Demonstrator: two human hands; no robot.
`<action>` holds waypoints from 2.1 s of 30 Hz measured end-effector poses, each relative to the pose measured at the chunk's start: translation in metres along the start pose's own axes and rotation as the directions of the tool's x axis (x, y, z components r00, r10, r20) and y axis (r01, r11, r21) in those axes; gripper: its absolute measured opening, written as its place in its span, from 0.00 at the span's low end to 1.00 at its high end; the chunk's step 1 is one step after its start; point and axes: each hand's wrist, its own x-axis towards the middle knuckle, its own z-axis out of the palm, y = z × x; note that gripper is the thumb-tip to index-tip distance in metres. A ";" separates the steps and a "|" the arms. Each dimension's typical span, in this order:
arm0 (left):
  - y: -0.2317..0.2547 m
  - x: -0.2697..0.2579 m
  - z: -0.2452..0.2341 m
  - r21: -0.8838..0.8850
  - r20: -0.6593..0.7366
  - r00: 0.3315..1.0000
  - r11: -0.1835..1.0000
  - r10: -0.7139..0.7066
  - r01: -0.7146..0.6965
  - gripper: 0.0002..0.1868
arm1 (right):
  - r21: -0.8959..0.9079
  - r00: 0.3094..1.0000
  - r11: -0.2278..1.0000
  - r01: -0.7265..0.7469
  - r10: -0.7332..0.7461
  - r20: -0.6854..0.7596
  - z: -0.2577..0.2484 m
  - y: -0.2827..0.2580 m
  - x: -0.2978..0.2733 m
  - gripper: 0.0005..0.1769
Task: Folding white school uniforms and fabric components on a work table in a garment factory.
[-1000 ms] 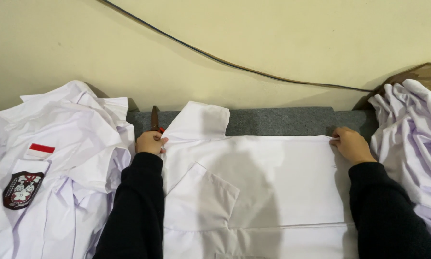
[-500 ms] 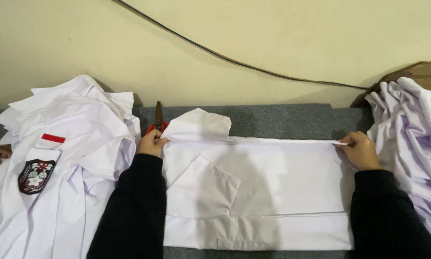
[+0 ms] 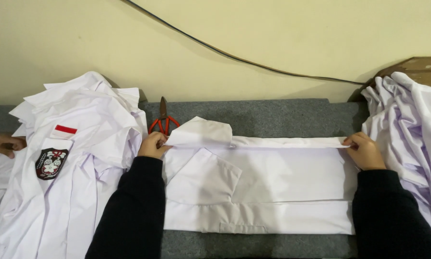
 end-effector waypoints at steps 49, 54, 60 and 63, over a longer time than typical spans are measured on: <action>0.121 -0.016 0.111 0.614 0.396 0.886 0.787 -0.241 -0.061 0.32 | -0.637 0.882 0.755 -0.157 0.397 0.253 0.086 0.038 -0.022 0.45; 0.123 -0.015 0.108 0.592 0.406 0.880 0.805 -0.249 -0.045 0.32 | -0.635 0.849 0.742 -0.214 0.463 0.256 0.078 0.007 -0.022 0.44; 0.029 0.041 0.135 0.319 0.346 0.914 0.943 -0.213 0.099 0.27 | -0.643 0.891 0.742 -0.187 0.404 0.207 0.087 0.019 -0.023 0.45; 0.027 0.064 0.122 0.355 0.091 0.960 0.909 -0.266 0.218 0.23 | -0.646 0.893 0.741 -0.184 0.400 0.204 0.080 0.005 -0.024 0.44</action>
